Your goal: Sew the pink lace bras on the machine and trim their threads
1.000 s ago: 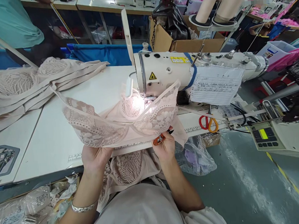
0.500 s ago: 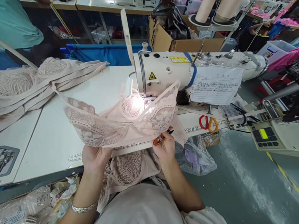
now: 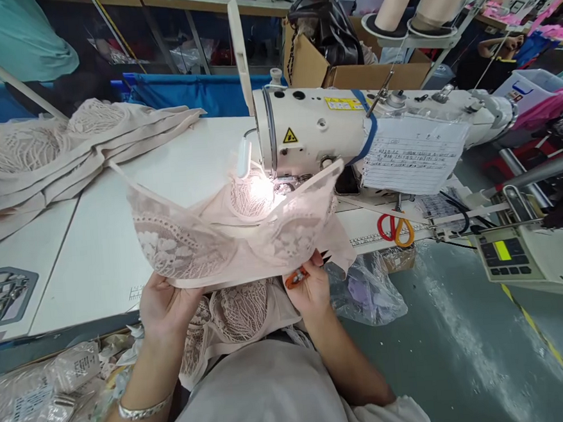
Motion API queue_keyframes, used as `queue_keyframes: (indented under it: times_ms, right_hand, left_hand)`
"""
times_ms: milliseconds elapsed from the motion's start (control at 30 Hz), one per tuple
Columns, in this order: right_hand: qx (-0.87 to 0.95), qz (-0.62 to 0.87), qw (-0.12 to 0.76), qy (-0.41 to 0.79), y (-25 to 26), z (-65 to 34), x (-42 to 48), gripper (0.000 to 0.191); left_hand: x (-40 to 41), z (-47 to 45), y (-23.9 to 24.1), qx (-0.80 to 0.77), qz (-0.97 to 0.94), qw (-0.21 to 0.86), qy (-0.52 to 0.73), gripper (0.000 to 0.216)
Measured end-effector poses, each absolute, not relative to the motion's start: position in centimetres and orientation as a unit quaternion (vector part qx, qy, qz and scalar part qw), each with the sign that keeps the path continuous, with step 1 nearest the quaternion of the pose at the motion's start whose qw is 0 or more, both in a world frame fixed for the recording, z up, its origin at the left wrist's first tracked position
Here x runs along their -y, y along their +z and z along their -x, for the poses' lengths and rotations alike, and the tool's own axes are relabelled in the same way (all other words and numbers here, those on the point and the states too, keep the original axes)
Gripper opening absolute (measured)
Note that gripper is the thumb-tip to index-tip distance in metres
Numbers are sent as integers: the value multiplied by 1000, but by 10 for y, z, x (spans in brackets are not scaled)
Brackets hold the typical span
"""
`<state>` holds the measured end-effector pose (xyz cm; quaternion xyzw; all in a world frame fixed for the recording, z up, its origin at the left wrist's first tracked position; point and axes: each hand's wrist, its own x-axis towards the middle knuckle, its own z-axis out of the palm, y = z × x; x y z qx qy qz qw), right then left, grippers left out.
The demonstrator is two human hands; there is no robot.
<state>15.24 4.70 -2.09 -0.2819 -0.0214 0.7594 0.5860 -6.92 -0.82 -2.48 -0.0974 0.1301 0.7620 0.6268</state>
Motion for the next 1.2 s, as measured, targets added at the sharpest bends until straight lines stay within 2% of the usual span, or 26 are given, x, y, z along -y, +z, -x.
queue_keyframes:
  times_ms: [67,133,200,300,333,367,433,500,567,600,667,733,800,933,1033,1133,1200]
  right_hand:
    - [66,319,567,757,-33,-151,-37,29]
    - [137,365,539,747,-43,-151,-30,22]
    - [249,405,494,728,-47,-155,-27,28]
    - [454,455,381,665,-43,-175,-28,37]
    - [514,469,337,634,-40,-185,-29,39]
    - [563,479,298,604,-36,-195,-31,41]
    - [621,490,255,556,-27,-211,-35,42]
    - [666,495,270,488,-18,-217,-39,35]
    - [734,461,316,386,-11,-210,-44,29]
    - [782,413,329,332,-8,-201,-47,28]
    - [881,264,311,240,-7,-179,-56,28]
    - [948,125,251,151,-11,-157,-67,28]
    - [973,89,203,58,-19,-144,-79,28]
    - [969,167,173,-57,-33,-144,-95,31]
    - [966,190,151,-88,-34,-148,-98,35]
    - [973,191,90,-92,-29,-144,-95,49]
    - [974,200,52,-89,-26,-140,-94,51]
  left_hand:
    - [21,72,-32,-177,101,610,766,47]
    - [32,74,-37,-290,112,577,756,44]
    - [44,79,-39,-428,97,535,722,39]
    - [69,98,-37,-578,-2,518,631,13]
    - [79,106,-35,-617,-48,522,587,10]
    - [89,114,-34,-661,-94,511,541,17]
    - [106,126,-31,-769,-177,404,462,27]
    - [112,126,-29,-849,-251,211,416,26]
    - [104,115,-28,-834,-377,49,400,16]
    - [94,106,-27,-786,-478,13,392,11]
    - [69,87,-28,-626,-696,-10,351,17]
    - [42,74,-30,-480,-830,-38,281,24]
    - [23,70,-33,-446,-862,-94,222,24]
    - [14,84,-38,-520,-826,-157,149,21]
    - [19,93,-36,-542,-814,-166,128,21]
    - [21,94,-32,-536,-824,-152,101,36]
    - [19,93,-30,-542,-826,-137,77,42]
